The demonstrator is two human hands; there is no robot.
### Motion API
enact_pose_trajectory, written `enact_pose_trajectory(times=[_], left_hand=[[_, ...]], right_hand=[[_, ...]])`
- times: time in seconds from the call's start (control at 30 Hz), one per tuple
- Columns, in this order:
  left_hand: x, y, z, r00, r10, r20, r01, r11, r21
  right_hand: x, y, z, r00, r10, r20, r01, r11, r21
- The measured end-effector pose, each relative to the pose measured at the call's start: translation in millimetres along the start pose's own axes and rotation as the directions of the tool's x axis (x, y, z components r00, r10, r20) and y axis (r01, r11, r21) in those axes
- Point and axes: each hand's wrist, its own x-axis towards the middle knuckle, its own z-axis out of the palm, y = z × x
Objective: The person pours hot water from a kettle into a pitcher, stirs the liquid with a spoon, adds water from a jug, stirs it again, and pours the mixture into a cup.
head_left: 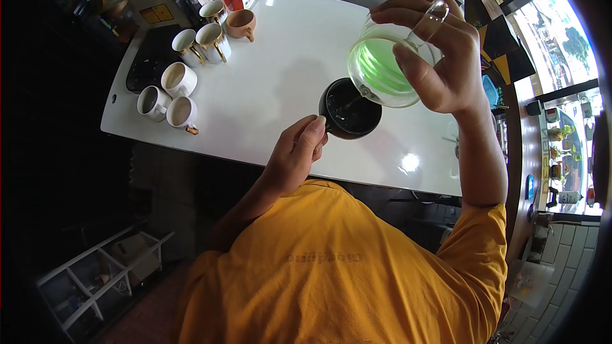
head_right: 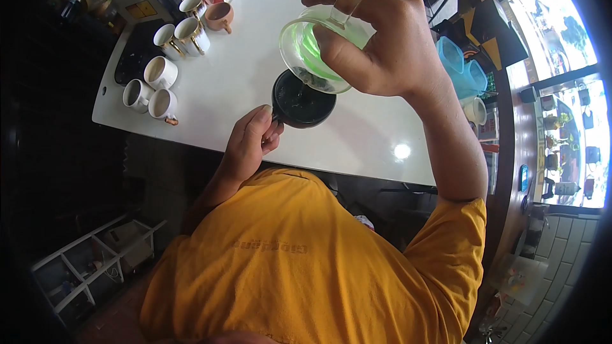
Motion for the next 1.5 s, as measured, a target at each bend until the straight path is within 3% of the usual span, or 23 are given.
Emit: enact_pose_trajectory(times=[1.5], left_hand=[[-3.8,1.0,-6.9,1.000,-0.022,-0.016,0.021,0.998,-0.066]], right_hand=[[3.2,-5.8,6.3,1.000,0.009,0.023,-0.008,1.000,-0.011]])
